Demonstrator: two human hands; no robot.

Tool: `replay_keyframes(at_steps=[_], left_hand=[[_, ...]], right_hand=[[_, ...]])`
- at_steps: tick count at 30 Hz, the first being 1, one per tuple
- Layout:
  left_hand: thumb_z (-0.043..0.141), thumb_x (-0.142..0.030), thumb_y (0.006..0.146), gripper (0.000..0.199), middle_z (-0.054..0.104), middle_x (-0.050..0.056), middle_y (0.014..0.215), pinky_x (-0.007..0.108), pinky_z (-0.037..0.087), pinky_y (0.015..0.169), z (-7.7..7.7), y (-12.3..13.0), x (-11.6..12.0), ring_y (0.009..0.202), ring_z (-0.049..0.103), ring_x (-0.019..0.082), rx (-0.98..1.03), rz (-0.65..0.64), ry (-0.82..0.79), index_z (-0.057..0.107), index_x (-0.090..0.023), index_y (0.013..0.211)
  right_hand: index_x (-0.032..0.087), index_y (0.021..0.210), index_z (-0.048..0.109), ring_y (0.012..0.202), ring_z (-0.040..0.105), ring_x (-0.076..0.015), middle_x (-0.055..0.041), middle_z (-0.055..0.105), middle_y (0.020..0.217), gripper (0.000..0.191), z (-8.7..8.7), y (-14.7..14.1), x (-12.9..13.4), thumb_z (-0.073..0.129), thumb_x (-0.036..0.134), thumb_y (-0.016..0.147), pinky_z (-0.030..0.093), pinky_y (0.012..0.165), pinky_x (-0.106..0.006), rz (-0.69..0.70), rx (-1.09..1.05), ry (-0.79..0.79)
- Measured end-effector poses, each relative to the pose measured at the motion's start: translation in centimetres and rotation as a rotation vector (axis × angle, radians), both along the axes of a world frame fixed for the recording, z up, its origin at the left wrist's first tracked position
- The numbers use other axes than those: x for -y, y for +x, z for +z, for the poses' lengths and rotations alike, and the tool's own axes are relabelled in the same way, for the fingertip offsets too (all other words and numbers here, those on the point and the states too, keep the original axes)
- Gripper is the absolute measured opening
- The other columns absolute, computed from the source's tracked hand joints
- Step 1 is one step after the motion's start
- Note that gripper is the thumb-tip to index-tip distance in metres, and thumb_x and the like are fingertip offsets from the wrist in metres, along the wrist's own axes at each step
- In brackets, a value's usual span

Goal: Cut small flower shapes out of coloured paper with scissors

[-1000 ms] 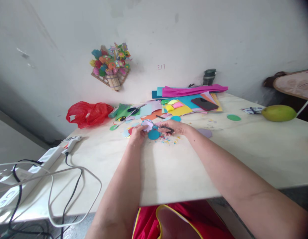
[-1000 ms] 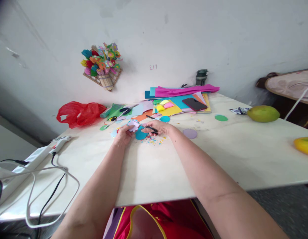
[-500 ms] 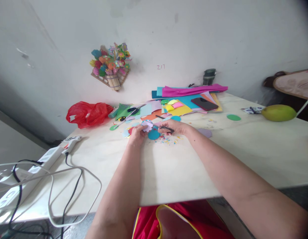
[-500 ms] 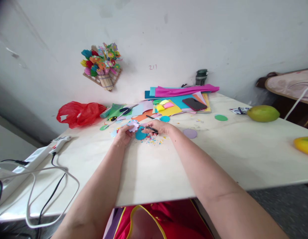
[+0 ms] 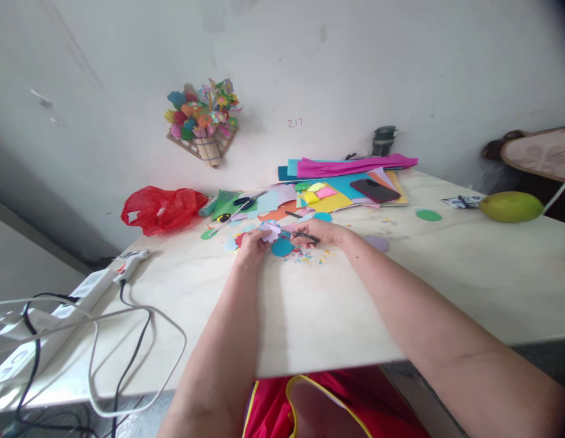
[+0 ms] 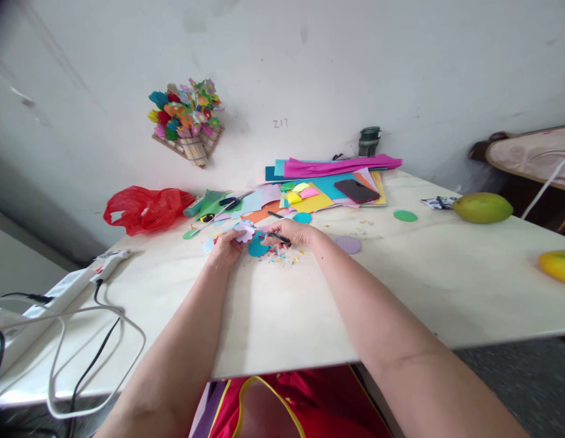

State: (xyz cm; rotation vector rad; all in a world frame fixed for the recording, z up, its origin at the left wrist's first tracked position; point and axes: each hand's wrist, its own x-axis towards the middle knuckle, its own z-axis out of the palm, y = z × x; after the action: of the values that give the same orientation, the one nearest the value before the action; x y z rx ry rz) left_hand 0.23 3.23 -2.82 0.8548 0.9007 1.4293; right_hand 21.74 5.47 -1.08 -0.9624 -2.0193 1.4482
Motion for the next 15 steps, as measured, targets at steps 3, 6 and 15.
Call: replay_keyframes(at_steps=[3,6,15], left_hand=[[0.076,-0.012,0.056,0.024,0.071,0.004,0.066,0.029,0.056,0.061,-0.1,-0.1,-0.1,0.061,0.067,0.018,-0.008,-0.003,-0.007,0.069,-0.012,0.079],[0.076,-0.013,0.055,0.023,0.070,0.004,0.065,0.028,0.056,0.060,-0.1,0.0,-0.1,0.062,0.068,0.018,-0.017,0.002,-0.015,0.069,-0.013,0.077],[0.077,-0.012,0.053,0.020,0.070,0.004,0.064,0.030,0.057,0.061,0.1,0.4,0.1,0.065,0.070,0.021,-0.012,0.021,-0.016,0.066,-0.014,0.070]], right_hand=[[0.013,0.076,0.067,0.042,0.047,-0.0060,0.0011,0.059,0.052,0.028,0.2,0.0,0.2,0.082,0.036,0.073,0.033,0.039,-0.017,0.005,-0.002,0.011],[0.013,0.077,0.066,0.040,0.046,-0.0052,0.0013,0.060,0.053,0.029,0.6,0.1,0.6,0.081,0.038,0.075,0.033,0.038,-0.017,0.013,0.014,0.019],[0.013,0.078,0.064,0.042,0.049,-0.0058,0.0011,0.061,0.054,0.029,1.3,-0.1,1.4,0.080,0.037,0.078,0.035,0.039,-0.016,0.000,0.025,-0.025]])
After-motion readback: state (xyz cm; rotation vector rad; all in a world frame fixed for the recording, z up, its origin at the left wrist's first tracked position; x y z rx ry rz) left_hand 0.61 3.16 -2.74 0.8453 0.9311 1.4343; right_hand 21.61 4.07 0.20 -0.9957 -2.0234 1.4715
